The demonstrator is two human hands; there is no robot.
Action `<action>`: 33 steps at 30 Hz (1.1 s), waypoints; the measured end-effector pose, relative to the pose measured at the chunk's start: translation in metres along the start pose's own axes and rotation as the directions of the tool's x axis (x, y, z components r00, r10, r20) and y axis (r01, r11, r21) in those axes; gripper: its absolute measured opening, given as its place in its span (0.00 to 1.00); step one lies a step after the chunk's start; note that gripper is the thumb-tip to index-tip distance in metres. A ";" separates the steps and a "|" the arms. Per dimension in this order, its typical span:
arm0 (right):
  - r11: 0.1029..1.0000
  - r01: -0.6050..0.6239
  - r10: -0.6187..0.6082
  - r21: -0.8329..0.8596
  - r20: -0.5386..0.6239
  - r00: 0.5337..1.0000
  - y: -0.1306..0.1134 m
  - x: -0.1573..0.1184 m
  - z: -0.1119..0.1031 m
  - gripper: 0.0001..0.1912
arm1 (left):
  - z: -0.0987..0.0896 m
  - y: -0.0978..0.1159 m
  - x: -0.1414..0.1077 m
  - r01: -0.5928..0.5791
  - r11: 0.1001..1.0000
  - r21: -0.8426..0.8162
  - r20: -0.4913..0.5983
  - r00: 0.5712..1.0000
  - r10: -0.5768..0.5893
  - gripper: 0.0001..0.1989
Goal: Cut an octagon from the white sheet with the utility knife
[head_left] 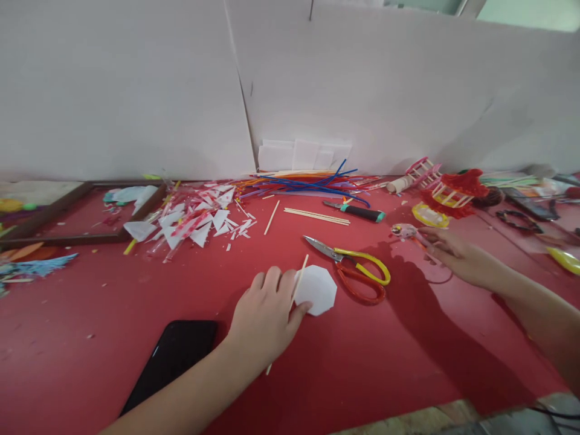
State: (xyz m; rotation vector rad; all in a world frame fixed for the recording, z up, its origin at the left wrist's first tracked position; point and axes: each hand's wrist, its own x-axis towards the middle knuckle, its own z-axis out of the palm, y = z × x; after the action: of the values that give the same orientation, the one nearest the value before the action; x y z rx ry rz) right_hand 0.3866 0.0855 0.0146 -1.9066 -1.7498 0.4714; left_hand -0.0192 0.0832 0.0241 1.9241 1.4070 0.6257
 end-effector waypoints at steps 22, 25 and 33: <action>0.961 0.179 -0.195 0.211 0.061 0.979 -0.040 -0.041 0.028 0.26 | 0.048 0.084 0.038 0.526 0.232 -0.818 0.521 0.849 -0.087 0.06; 0.965 0.157 -0.175 0.209 0.071 0.982 -0.041 -0.039 0.029 0.26 | 0.047 0.083 0.037 0.536 0.170 -0.827 0.531 0.844 -0.077 0.06; 0.960 0.144 -0.165 0.239 0.070 0.984 -0.048 -0.037 0.031 0.26 | 0.046 0.079 0.035 0.539 0.093 -0.837 0.536 0.842 -0.061 0.06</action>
State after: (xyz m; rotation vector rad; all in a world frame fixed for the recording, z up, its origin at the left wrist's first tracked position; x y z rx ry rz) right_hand 0.3260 0.0550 0.0145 -1.5950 -1.7958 0.6806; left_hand 0.0744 0.0898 0.0522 0.5160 0.6804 0.6475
